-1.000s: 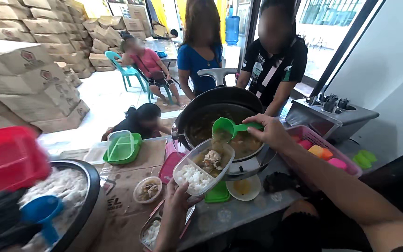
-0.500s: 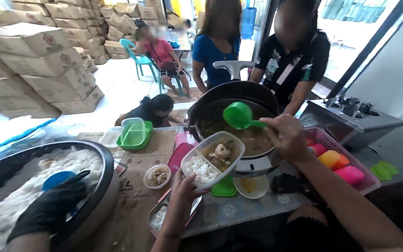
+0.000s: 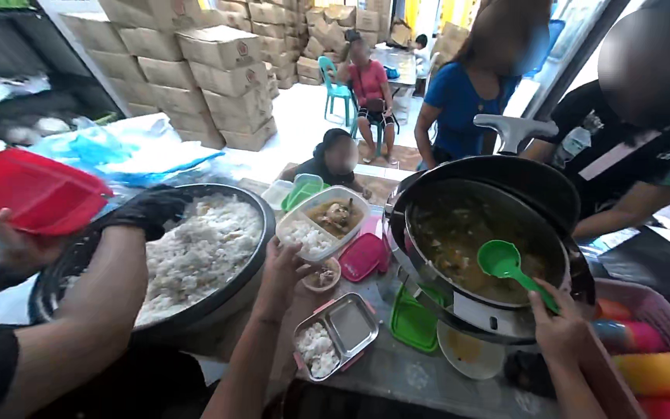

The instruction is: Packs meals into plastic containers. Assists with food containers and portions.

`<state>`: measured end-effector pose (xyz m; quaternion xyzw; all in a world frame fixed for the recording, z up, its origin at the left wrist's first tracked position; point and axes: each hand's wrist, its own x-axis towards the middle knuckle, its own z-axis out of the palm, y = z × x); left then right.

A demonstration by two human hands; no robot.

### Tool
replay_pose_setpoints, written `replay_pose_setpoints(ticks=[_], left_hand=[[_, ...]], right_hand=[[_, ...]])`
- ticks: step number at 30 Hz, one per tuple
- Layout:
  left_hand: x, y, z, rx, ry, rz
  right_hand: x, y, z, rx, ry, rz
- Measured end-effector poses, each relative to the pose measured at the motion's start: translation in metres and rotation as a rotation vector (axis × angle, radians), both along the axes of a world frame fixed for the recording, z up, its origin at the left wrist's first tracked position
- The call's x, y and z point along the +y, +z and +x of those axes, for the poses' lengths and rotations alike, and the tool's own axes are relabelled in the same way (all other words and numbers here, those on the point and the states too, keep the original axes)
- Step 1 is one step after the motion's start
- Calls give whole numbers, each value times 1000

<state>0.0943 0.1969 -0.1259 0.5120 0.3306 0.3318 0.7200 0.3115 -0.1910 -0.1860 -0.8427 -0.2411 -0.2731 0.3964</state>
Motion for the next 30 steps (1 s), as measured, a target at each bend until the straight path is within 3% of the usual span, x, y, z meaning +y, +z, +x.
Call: replay_pose_setpoints(ticks=[5, 8, 19, 30], left_hand=[[40, -35, 44, 32, 72, -187], [66, -73, 79, 56, 112, -315], [130, -171, 157, 304, 117, -369], [135, -179, 182, 440, 121, -322]], right_hand=[[1, -2, -1, -17, -29, 10], [1, -4, 1, -47, -41, 1], [4, 9, -10, 43, -83, -68], [4, 5, -8, -5, -124, -101]])
